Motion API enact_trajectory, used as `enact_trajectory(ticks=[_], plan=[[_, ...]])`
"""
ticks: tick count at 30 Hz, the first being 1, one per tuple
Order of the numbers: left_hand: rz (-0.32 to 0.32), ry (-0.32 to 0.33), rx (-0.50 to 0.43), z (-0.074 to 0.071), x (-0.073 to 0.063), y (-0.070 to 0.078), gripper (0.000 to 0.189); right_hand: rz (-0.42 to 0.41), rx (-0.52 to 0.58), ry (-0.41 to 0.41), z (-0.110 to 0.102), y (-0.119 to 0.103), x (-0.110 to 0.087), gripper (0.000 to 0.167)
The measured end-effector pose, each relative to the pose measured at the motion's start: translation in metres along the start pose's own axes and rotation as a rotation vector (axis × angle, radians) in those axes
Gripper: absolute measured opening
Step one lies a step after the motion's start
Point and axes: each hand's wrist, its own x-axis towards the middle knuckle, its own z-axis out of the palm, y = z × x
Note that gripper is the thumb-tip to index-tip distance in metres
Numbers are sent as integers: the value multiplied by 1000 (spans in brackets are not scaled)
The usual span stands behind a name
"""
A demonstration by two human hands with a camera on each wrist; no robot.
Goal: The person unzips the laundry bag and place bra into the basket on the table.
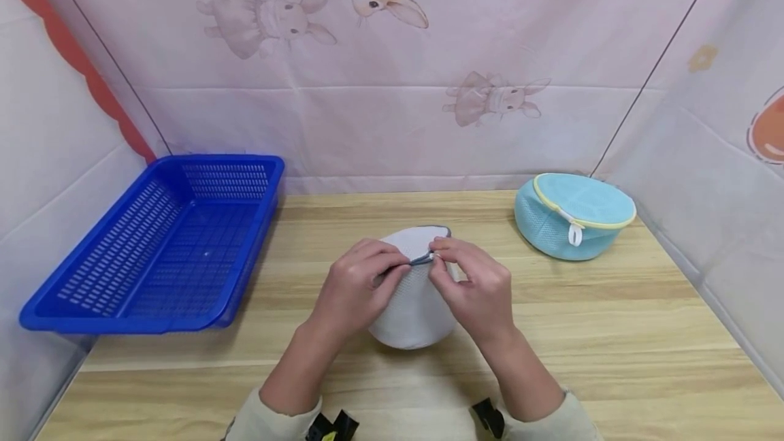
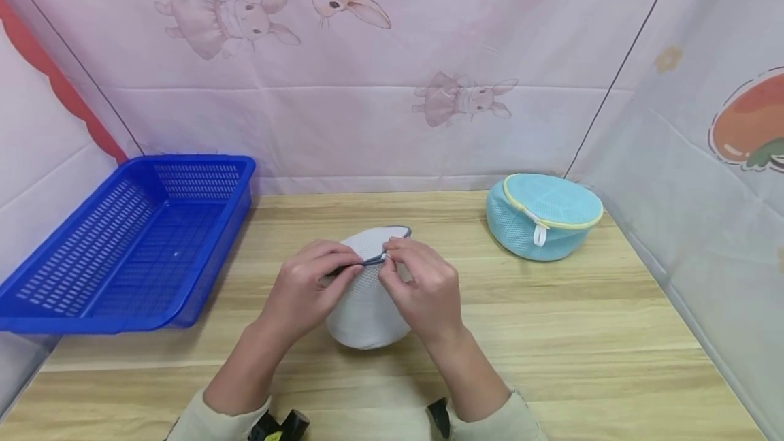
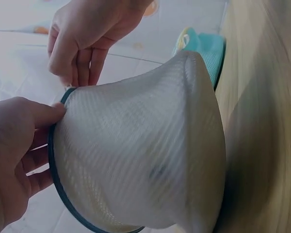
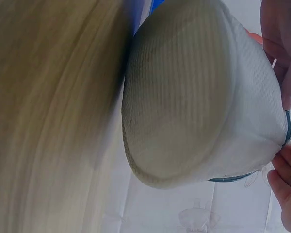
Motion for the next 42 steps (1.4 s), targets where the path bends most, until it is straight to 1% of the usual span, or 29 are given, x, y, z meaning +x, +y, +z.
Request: enact_trajectory(ticks=[3, 6, 10, 13, 16, 18, 20, 24, 26, 29, 31, 34, 36, 39, 41, 42], plan=[[-38, -29, -12, -2, -1, 0, 5, 43, -9, 11, -3, 3, 0, 9], [-79, -75, -12, -4, -2, -2, 7, 102, 4, 14, -6, 6, 1, 11], [-114, -133, 9, -4, -3, -3, 8, 184, 12, -13, -7, 9, 2, 11], [-128, -135, 6, -2, -4, -3, 7, 232, 6, -39, -8, 10, 2, 11], [-138, -127, -18, -1, -4, -2, 5, 258, -7, -81, -8, 11, 1, 18], [-142, -124, -34, -1, -4, -1, 5, 272, -9, -131, -9, 11, 1, 26], [-143, -123, -47, -1, -4, -1, 5, 290, -16, -206, -10, 10, 1, 33], [-131, -101, -48, 0, -4, -1, 5, 352, -21, -381, -10, 9, 1, 38], [-119, -82, -43, 1, -4, 0, 6, 379, -30, -450, -10, 8, 0, 38], [-105, -65, -41, 2, -4, 1, 6, 403, -41, -519, -8, 8, -1, 38], [-102, -57, -34, 2, -3, 2, 6, 407, -57, -543, -5, 8, -2, 35], [-90, -34, -23, 3, -3, 3, 4, 419, -92, -546, -3, 7, -4, 31], [-70, 3, -13, 3, -2, 4, 4, 438, -106, -516, -1, 7, -5, 29], [-26, 69, -7, 3, -1, 4, 5, 488, -101, -422, 1, 8, -7, 26], [-1, 84, -2, 2, -1, 5, 6, 542, -63, -332, 2, 9, -7, 25], [7, 77, 1, 2, -1, 5, 7, 577, -35, -285, 3, 9, -7, 23]])
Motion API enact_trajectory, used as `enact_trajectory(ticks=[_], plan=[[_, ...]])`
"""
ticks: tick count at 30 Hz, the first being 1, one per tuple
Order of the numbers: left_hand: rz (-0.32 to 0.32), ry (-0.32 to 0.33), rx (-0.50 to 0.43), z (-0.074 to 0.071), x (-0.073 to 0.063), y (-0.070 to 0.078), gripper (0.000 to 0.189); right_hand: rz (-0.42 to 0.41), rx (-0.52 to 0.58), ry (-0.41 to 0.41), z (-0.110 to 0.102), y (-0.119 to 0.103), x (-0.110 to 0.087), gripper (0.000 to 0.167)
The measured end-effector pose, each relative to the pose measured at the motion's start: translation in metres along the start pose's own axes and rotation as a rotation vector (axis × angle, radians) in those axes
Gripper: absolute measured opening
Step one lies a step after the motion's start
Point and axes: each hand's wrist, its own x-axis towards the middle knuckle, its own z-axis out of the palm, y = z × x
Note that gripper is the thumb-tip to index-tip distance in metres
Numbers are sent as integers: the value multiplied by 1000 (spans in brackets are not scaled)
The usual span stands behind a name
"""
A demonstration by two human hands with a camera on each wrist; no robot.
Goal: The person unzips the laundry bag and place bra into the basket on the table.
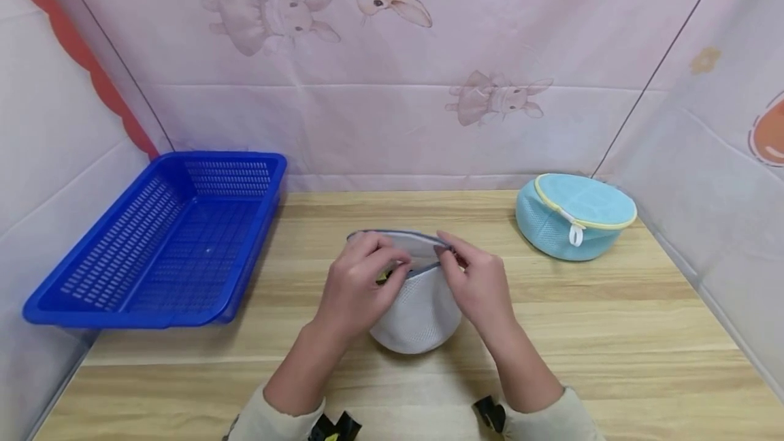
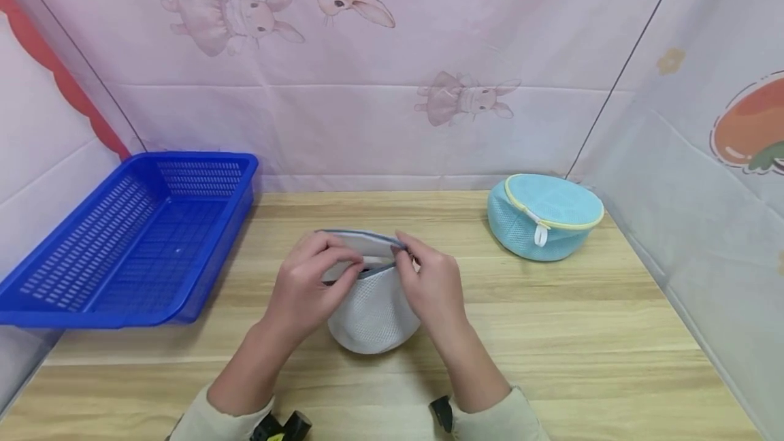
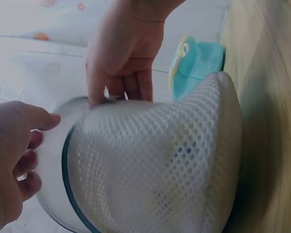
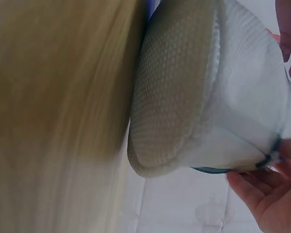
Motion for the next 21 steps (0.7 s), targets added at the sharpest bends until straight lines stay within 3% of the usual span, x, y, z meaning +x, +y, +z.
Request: enact_trajectory(ticks=[4, 9, 12, 15, 18, 21], plan=[[-21, -125, 41, 1, -1, 0, 6, 183, 243, 89, 0, 0, 2, 20], [-194, -350, 27, 2, -3, -1, 12, 518, 685, 90, -2, 4, 7, 34], [-284, -483, 11, 3, -4, -3, 16, 648, 864, 74, -3, 7, 10, 35], [-333, -612, 2, 5, -6, -5, 17, 674, 847, -9, -4, 9, 12, 33], [-357, -710, 9, 8, -7, -7, 17, 628, 676, -160, -3, 12, 13, 33], [-353, -758, 26, 10, -9, -6, 23, 549, 497, -304, -2, 14, 12, 41]])
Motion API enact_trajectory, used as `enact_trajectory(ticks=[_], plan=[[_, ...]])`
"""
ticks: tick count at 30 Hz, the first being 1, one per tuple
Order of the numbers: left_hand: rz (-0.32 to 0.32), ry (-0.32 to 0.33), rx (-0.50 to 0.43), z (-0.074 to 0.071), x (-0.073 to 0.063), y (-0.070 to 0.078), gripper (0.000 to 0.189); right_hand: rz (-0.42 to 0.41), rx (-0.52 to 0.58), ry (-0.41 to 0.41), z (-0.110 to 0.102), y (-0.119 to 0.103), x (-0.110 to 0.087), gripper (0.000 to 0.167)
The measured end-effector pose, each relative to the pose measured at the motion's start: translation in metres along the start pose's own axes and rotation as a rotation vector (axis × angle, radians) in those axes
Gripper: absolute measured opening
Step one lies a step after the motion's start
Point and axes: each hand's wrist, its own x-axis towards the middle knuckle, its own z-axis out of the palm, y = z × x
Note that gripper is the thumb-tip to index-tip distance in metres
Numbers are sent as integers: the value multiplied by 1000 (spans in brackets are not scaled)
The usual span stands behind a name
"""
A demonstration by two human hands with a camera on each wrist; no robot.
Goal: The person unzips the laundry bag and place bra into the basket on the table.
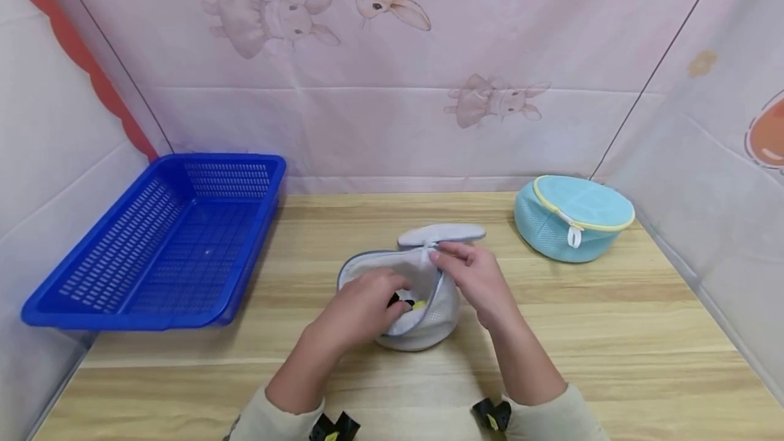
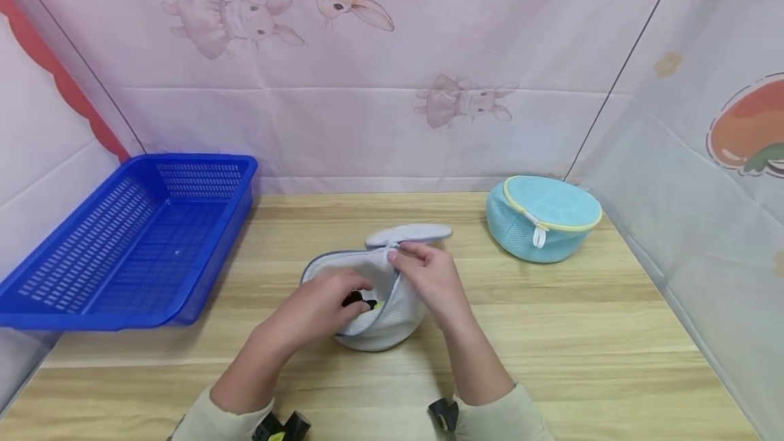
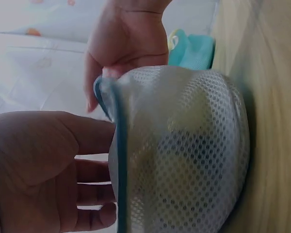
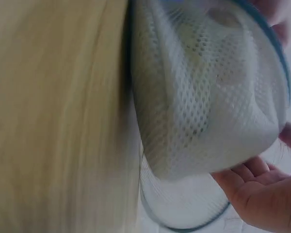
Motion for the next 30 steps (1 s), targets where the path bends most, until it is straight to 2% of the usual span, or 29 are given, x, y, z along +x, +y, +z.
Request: enact_trajectory(ticks=[3, 6, 9, 13, 16, 18, 23, 26, 30], plan=[[8, -17, 31, 3, 0, 1, 27, -2, -93, -47, -1, 2, 0, 45], [-15, -31, 52, 4, -1, 2, 34, 15, -103, -71, -2, 4, 0, 46], [-66, -56, 57, 5, -2, -1, 44, 18, -112, -80, -3, 4, 0, 47], [-61, -102, 71, 7, 0, -6, 49, 8, -136, -89, -3, 3, 1, 46], [-54, -142, 87, 8, 1, -10, 45, 7, -156, -92, -2, 1, 1, 46], [-83, -164, 93, 8, 1, -10, 42, 8, -167, -94, 0, 0, 2, 45], [-123, -167, 160, 5, 5, -3, 35, -10, -184, -108, 3, -1, 3, 46], [-89, -200, 202, 5, 10, 2, 22, -10, -191, -113, 4, -1, 3, 46], [-68, -277, 254, 17, 20, 10, 18, 10, -190, -97, -2, 2, 1, 46]])
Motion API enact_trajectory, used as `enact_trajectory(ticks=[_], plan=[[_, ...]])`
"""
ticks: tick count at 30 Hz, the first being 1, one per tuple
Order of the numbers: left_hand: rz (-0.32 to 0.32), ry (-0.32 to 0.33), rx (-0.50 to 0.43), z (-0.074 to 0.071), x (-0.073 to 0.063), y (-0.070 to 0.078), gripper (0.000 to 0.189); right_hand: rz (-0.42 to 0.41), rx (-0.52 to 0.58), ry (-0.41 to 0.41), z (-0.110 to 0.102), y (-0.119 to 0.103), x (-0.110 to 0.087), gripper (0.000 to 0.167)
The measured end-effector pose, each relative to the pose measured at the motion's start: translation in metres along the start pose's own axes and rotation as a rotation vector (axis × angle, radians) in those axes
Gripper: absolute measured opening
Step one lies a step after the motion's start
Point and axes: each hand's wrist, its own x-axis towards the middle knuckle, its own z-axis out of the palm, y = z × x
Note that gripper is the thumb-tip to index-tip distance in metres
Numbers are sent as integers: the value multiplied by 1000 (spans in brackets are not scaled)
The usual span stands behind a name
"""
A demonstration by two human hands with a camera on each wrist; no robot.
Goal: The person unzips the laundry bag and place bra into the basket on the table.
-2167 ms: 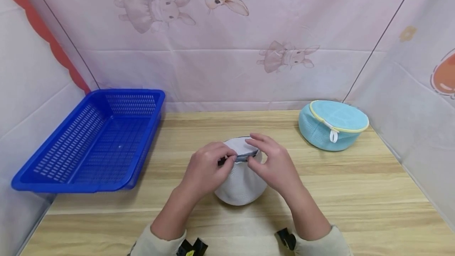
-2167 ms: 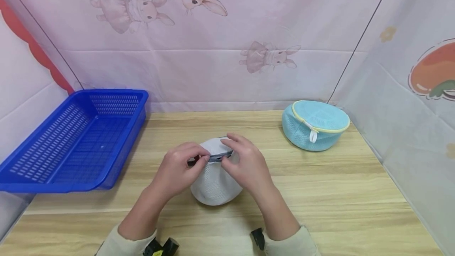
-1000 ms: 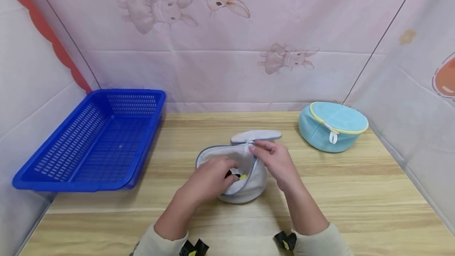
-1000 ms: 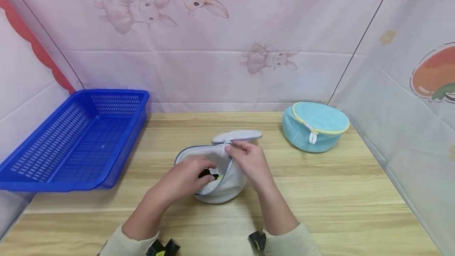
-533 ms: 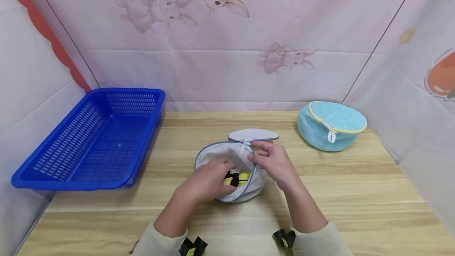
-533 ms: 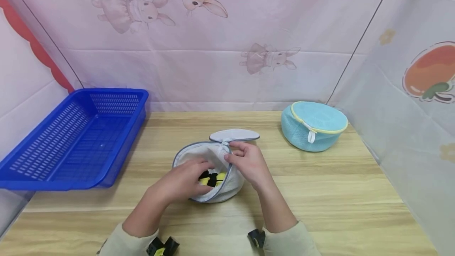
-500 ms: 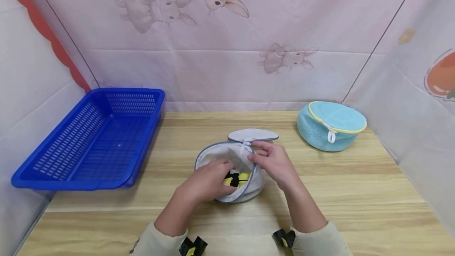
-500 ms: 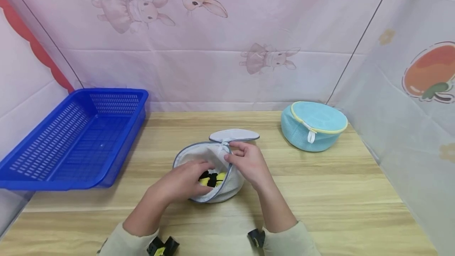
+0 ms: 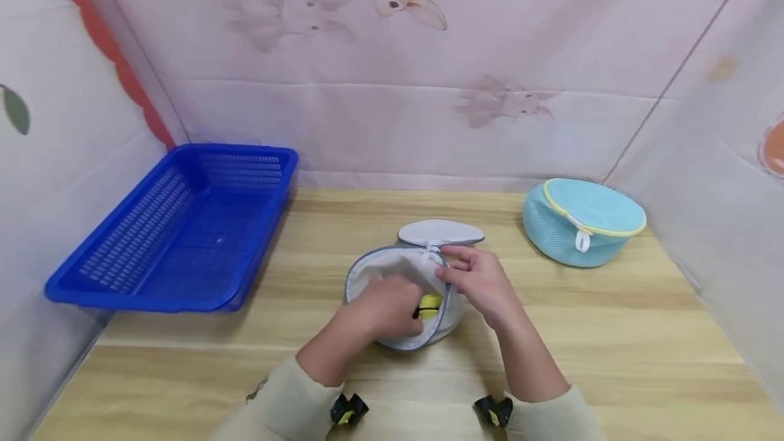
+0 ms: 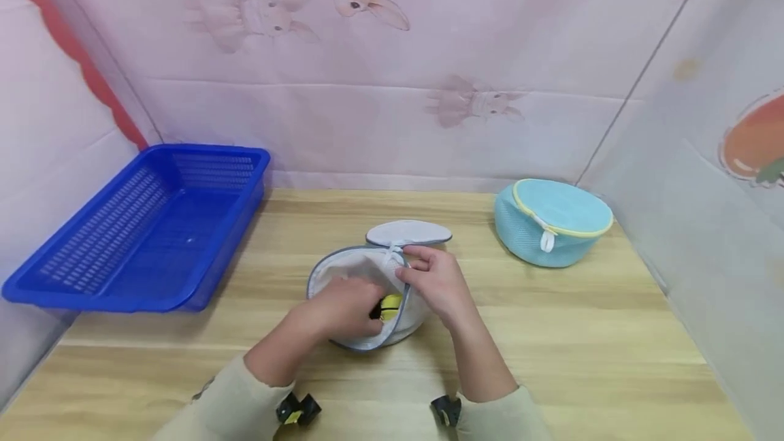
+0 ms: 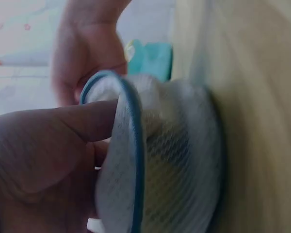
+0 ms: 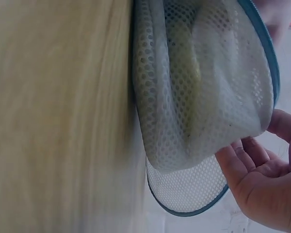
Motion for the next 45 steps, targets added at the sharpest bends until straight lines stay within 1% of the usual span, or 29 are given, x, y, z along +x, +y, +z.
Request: enact_trajectory(ticks=[3, 5, 6, 8, 11, 13, 15, 17, 19, 21, 22, 25, 27, 28, 30, 32, 33, 35, 36, 38, 39, 41, 43, 45], plan=[[-4, -19, 64, 8, 13, 11, 24, 13, 19, 22, -10, 4, -4, 47], [4, -4, 100, 12, 20, 14, 30, 23, 33, 38, -16, 6, -6, 47], [18, 15, 110, 12, 22, 13, 31, 26, 36, 45, -18, 6, -7, 47], [49, 57, 92, 11, 26, 9, 30, 34, 43, 61, -21, 7, -9, 47], [104, 125, 8, 6, 28, -2, 29, 39, 88, 98, -25, 7, -10, 46], [127, 163, -86, 1, 29, -12, 28, 37, 143, 120, -27, 7, -10, 47], [135, 205, -198, -5, 28, -22, 26, 35, 205, 144, -28, 7, -9, 48], [133, 229, -337, -11, 25, -32, 26, 34, 257, 155, -29, 7, -8, 49], [118, 246, -477, -16, 21, -39, 34, 33, 296, 156, -28, 7, -6, 50], [93, 266, -655, -21, 17, -45, 43, 32, 313, 149, -27, 8, -4, 49], [69, 280, -746, -23, 14, -48, 47, 34, 318, 145, -27, 8, -3, 49], [-9, 364, -1007, -32, 6, -54, 49, 41, 319, 135, -25, 10, -1, 49], [-43, 445, -1119, -41, -1, -59, 48, 45, 310, 128, -24, 11, 0, 49], [-58, 481, -1136, -48, -7, -61, 48, 47, 307, 124, -24, 11, 0, 49], [-68, 556, -1108, -61, -19, -68, 48, 50, 299, 111, -23, 11, 1, 48], [-92, 627, -1009, -74, -35, -78, 51, 54, 299, 91, -23, 11, 1, 48], [-110, 659, -952, -81, -44, -85, 54, 56, 299, 80, -24, 10, 1, 48], [-183, 710, -793, -91, -61, -99, 60, 56, 303, 60, -24, 9, 1, 48], [-229, 720, -712, -95, -69, -107, 65, 56, 304, 52, -25, 9, 1, 48], [-338, 698, -539, -99, -85, -124, 70, 58, 304, 34, -26, 9, 1, 49], [-388, 672, -454, -99, -90, -133, 72, 61, 306, 27, -27, 9, 1, 50], [-478, 590, -322, -96, -99, -152, 75, 73, 320, 11, -28, 10, 0, 50], [-539, 490, -246, -90, -104, -172, 77, 86, 343, -10, -30, 12, -1, 51], [-570, 389, -232, -82, -104, -189, 81, 99, 368, -25, -32, 14, -2, 53]])
